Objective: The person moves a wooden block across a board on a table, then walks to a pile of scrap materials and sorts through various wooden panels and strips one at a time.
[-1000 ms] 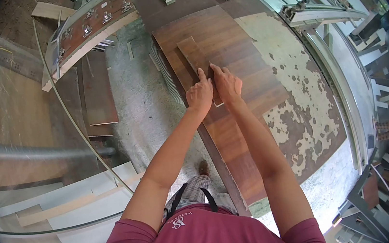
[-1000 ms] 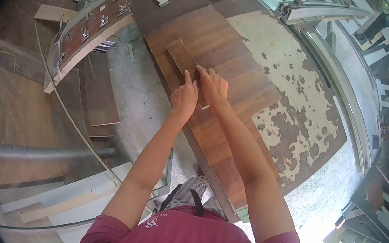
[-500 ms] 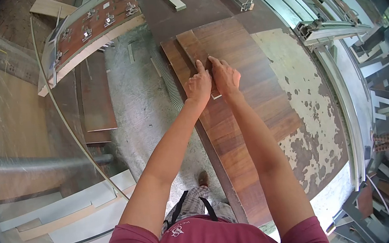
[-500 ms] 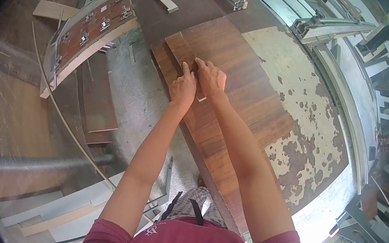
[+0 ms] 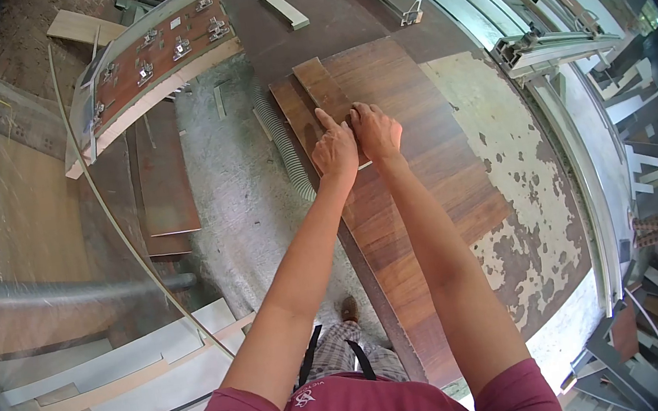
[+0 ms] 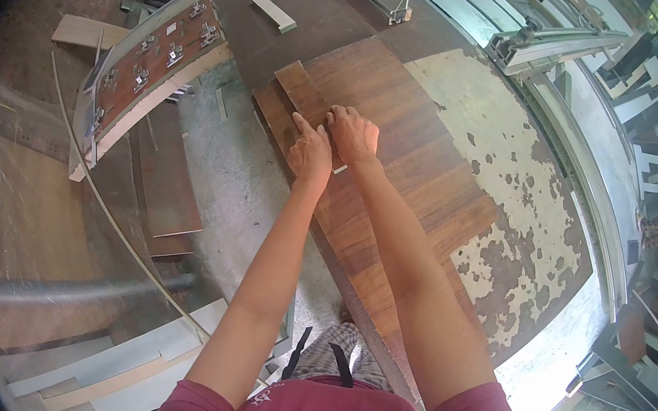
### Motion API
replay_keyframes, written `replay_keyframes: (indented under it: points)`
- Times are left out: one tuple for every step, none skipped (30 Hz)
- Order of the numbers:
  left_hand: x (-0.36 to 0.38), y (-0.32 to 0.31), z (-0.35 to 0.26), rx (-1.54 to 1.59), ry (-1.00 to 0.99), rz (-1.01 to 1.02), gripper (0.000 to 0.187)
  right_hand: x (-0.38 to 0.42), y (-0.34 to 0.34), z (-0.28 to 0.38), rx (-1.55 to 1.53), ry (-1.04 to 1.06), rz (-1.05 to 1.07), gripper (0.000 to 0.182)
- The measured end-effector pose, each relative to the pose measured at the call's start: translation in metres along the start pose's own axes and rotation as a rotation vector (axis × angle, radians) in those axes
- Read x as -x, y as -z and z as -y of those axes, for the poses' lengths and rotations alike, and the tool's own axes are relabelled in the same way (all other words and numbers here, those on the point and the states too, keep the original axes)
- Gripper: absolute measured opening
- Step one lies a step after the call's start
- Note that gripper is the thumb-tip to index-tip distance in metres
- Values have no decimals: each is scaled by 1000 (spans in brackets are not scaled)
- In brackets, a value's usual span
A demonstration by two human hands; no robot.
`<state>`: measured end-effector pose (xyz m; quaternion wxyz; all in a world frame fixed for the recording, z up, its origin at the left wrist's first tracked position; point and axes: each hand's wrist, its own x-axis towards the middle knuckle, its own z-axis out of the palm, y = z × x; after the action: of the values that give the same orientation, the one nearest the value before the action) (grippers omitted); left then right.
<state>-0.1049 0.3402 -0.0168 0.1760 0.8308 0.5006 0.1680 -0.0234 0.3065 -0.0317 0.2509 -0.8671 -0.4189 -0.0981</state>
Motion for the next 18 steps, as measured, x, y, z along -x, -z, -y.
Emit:
replay_keyframes:
  points:
    - [0, -2, 1, 31, 39, -24, 55, 1, 0, -1, -33, 11, -15, 24]
    - [0, -3, 2, 30, 34, -28, 55, 3, 2, -1, -35, 9, -22, 24]
    - [1, -2, 4, 63, 32, -29, 55, 5, 4, -1, -78, 24, -35, 26]
    - [0, 0, 4, 97, 29, -33, 56, 4, 6, 0, -121, 41, -51, 28]
    - [1, 1, 5, 103, 21, -45, 56, 4, 9, 1, -120, 47, -66, 28]
    - [9, 5, 6, 133, 37, -23, 55, 9, 16, 4, -138, 62, -42, 29]
    - [20, 7, 8, 160, 56, 12, 55, 18, 22, 4, -155, 70, -9, 31]
    - [31, 8, 9, 174, 74, 7, 54, 26, 28, 3, -151, 62, -5, 31]
    - [46, 11, 11, 172, 75, 20, 54, 36, 37, 4, -151, 90, 30, 32]
    - [62, 14, 13, 201, 57, 2, 53, 47, 48, 5, -152, 121, 66, 34]
    - [77, 18, 12, 232, 38, -23, 53, 58, 57, 4, -151, 118, 68, 34]
    - [94, 22, 10, 231, 39, -22, 53, 73, 66, 1, -171, 126, 73, 35]
    - [113, 26, 9, 235, 18, -30, 53, 89, 75, -1, -194, 136, 79, 36]
    - [132, 30, 8, 238, -2, -40, 53, 106, 85, -3, -197, 139, 82, 36]
    - [150, 32, 6, 236, 1, -45, 53, 123, 96, -5, -221, 142, 69, 37]
    - [170, 35, 4, 235, 0, -28, 53, 139, 108, -8, -246, 145, 57, 38]
    - [188, 37, 1, 233, 1, -10, 54, 154, 119, -11, -253, 147, 59, 38]
    - [206, 38, -3, 226, 8, -11, 54, 170, 131, -15, -252, 127, 67, 38]
